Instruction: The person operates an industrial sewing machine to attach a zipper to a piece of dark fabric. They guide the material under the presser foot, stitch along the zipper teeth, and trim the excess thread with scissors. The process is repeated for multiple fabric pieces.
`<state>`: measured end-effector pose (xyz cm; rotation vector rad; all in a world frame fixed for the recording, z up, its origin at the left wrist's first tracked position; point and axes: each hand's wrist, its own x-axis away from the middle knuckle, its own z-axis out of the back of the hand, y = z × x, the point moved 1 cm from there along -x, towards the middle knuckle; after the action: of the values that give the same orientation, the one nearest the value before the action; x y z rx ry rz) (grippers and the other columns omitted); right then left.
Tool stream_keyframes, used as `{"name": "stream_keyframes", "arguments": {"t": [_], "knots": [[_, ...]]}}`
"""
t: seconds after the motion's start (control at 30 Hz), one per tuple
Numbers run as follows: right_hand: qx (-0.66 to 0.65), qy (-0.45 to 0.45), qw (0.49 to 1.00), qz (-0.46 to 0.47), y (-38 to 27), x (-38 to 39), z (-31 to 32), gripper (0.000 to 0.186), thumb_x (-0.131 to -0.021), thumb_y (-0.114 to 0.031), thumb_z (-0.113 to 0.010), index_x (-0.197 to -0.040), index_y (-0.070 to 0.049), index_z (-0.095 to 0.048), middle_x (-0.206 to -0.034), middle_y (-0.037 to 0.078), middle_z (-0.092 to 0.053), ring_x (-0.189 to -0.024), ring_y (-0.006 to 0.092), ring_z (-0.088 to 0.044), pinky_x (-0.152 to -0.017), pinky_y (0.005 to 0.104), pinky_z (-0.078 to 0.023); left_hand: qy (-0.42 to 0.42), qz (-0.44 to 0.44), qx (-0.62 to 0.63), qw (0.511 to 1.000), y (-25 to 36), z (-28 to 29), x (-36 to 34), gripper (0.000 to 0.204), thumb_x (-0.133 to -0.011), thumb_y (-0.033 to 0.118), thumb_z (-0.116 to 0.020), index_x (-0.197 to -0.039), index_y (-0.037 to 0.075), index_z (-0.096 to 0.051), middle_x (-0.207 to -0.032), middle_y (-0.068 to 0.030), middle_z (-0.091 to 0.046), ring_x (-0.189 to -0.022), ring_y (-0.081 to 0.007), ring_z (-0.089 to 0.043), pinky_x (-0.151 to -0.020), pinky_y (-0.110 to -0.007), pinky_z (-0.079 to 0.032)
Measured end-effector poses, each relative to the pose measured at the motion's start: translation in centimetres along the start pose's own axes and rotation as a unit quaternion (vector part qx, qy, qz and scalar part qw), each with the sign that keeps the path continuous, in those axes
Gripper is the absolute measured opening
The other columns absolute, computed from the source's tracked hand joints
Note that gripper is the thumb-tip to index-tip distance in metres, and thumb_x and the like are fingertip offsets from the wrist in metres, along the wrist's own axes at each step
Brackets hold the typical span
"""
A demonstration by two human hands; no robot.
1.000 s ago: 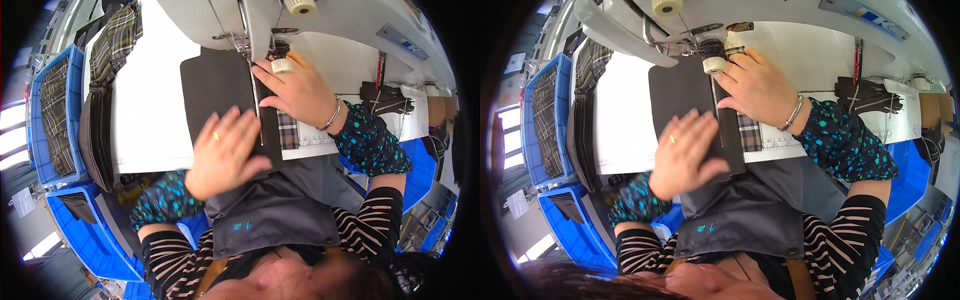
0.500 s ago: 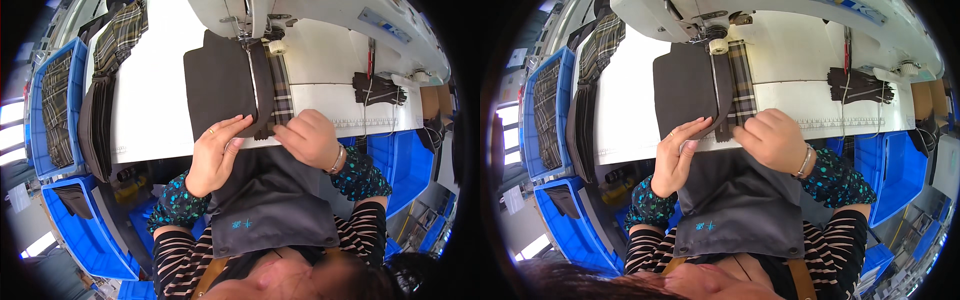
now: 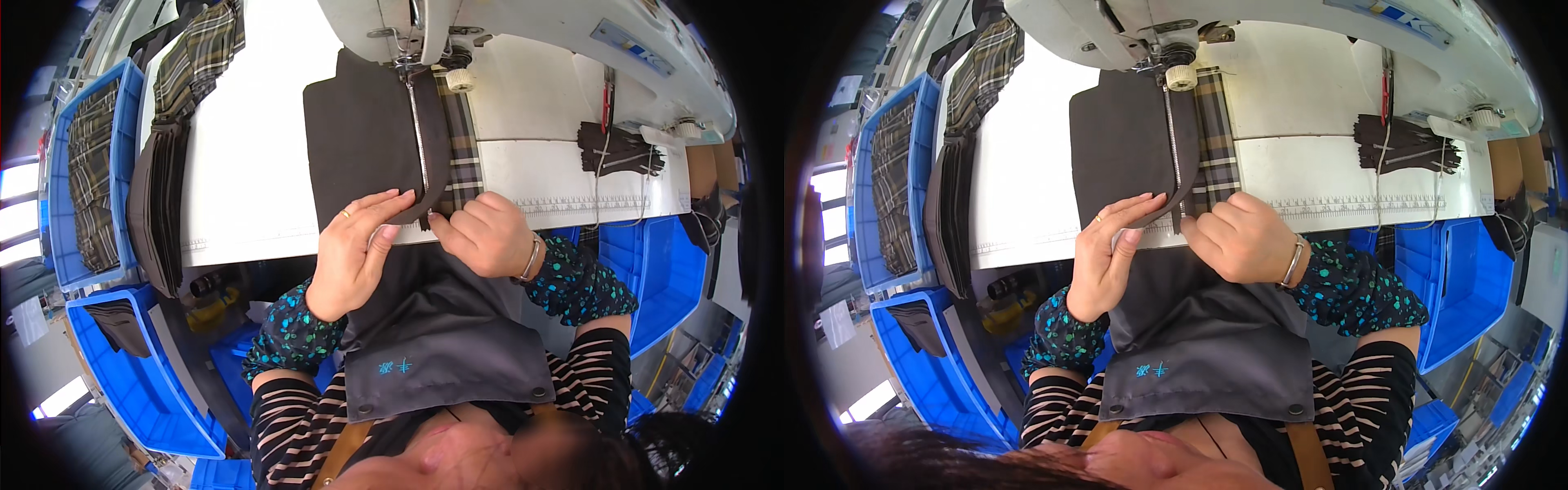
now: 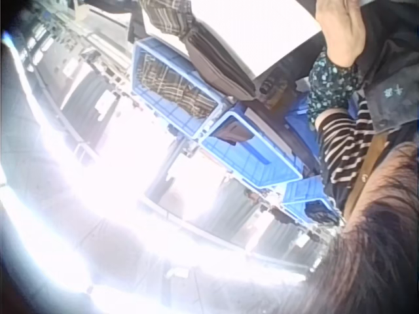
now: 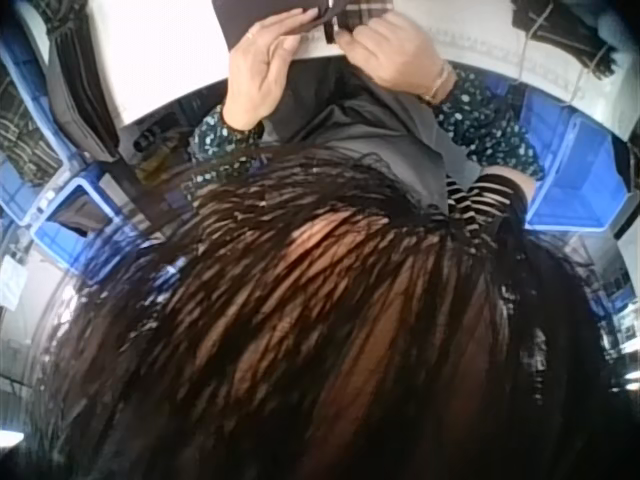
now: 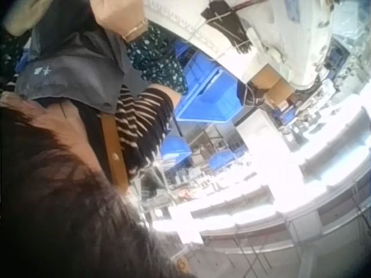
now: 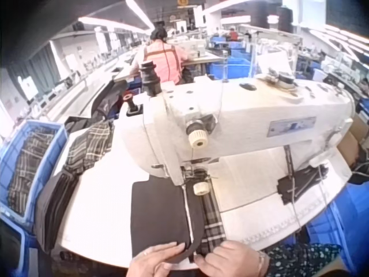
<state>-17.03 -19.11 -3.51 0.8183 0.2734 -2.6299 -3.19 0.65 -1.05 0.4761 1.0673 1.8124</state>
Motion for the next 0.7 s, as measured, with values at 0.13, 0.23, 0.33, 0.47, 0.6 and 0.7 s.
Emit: {"name": "stream_keyframes", "arguments": {"t": [0.13,0.23,0.33,0.47,0.6,0.7], "knots": [[0.009,0.003,1.0,0.003,0.1,0.1,0.1,0.027,-0.078,-0.012,-0.069,-0.101,0.001,-0.073,-0.073,-0.001,-0.052,-0.065,0.0143,-0.053,-0.059,0.0301,-0.04,0.017,-0.013,-0.012,1.0,0.0,-0.1,0.0,0.032,-0.107,0.014,-0.057,-0.133,0.001,-0.071,-0.128,-0.0178,-0.074,-0.126,-0.0378,-0.066,-0.106,-0.045,-0.052],[0.011,0.005,1.0,0.004,0.0,0.2,0.2,0.028,-0.078,-0.012,-0.069,-0.102,0.001,-0.073,-0.073,-0.001,-0.051,-0.065,0.0144,-0.053,-0.059,0.0302,-0.04,0.016,-0.017,-0.015,1.0,0.0,-0.1,-0.1,0.033,-0.107,0.014,-0.057,-0.133,0.001,-0.07,-0.128,-0.0177,-0.074,-0.126,-0.0379,-0.066,-0.106,-0.045,-0.052],[0.014,0.003,1.0,0.006,0.1,0.3,0.4,0.029,-0.079,-0.013,-0.068,-0.103,0.002,-0.073,-0.073,-0.001,-0.051,-0.065,0.0145,-0.053,-0.059,0.0299,-0.04,0.015,-0.024,-0.021,0.999,-0.1,-0.2,-0.1,0.032,-0.107,0.013,-0.057,-0.133,0.001,-0.07,-0.128,-0.0178,-0.074,-0.126,-0.038,-0.066,-0.107,-0.046,-0.052],[0.012,-0.004,1.0,0.007,0.0,0.2,0.1,0.031,-0.079,-0.013,-0.068,-0.106,0.001,-0.074,-0.073,-0.001,-0.051,-0.065,0.0144,-0.053,-0.06,0.0297,-0.04,0.013,-0.027,-0.034,0.999,0.1,-0.2,0.0,0.034,-0.099,0.008,-0.065,-0.131,0.002,-0.072,-0.132,-0.0169,-0.073,-0.127,-0.0383,-0.065,-0.106,-0.045,-0.053],[-0.02,-0.017,1.0,0.013,0.1,1.0,0.0,0.014,-0.077,-0.015,-0.072,-0.088,-0.006,-0.071,-0.073,-0.001,-0.051,-0.067,0.0157,-0.053,-0.061,0.0306,-0.04,0.013,-0.079,-0.141,0.987,1.1,-0.8,0.1,0.044,-0.08,0.004,-0.074,-0.124,0.006,-0.077,-0.124,-0.0132,-0.071,-0.12,-0.0348,-0.066,-0.105,-0.047,-0.052],[-0.034,-0.021,0.999,0.029,0.2,1.6,0.1,0.014,-0.075,-0.017,-0.076,-0.075,-0.011,-0.064,-0.073,-0.001,-0.05,-0.067,0.0169,-0.051,-0.061,0.0312,-0.04,0.036,-0.125,-0.226,0.965,1.4,-1.8,0.6,0.049,-0.068,0.005,-0.079,-0.116,0.011,-0.082,-0.107,-0.0051,-0.066,-0.101,-0.0265,-0.064,-0.097,-0.047,-0.053]]}}
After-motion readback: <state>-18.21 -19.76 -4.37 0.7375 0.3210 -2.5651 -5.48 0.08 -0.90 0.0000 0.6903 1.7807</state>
